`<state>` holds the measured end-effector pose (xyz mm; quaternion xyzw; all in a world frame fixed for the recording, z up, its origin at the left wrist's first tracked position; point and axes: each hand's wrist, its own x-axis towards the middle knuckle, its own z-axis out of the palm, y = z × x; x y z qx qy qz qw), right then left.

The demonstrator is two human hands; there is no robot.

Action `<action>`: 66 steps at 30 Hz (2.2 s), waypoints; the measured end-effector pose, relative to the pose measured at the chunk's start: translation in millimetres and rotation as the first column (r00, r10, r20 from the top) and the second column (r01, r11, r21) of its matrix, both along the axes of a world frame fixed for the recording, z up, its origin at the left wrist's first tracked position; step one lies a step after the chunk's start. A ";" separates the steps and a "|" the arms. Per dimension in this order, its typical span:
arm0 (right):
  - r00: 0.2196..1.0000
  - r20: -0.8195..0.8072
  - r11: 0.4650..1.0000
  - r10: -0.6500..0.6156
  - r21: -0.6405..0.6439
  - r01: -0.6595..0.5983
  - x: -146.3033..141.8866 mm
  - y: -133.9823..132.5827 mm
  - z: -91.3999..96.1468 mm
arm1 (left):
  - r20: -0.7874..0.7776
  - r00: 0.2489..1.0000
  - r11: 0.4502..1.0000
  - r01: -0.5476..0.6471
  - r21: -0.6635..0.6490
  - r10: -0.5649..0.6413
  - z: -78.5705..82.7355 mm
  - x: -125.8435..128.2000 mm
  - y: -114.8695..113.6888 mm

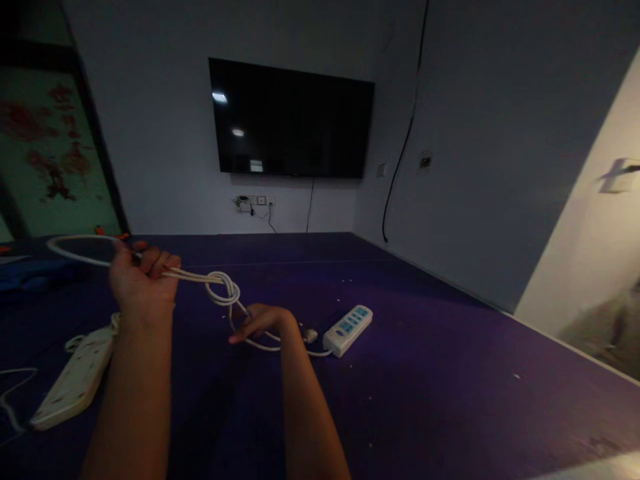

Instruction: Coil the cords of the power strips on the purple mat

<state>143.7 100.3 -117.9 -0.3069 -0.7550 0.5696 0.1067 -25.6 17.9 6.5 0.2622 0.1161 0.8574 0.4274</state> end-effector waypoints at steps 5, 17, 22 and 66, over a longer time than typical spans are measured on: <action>0.971 0.240 1.000 -0.011 0.001 0.011 -10.5 3.0 -16.5 | 0.059 0.998 0.999 -0.038 -0.001 0.038 1.4 -14.3 -5.9; 0.870 0.016 0.775 -0.493 0.463 0.430 36.7 7.8 11.3 | 0.032 0.998 0.997 -0.058 -0.048 0.060 3.7 -36.3 -18.6; 0.727 -0.136 0.533 -0.673 0.593 0.604 52.0 6.6 23.1 | -0.080 0.993 0.991 -0.093 -0.100 0.085 2.7 -49.0 -27.9; 0.877 -0.384 0.707 -0.290 0.532 0.466 47.3 -54.9 83.2 | -0.947 -0.085 0.885 0.339 -0.320 -0.310 -27.0 65.9 -13.4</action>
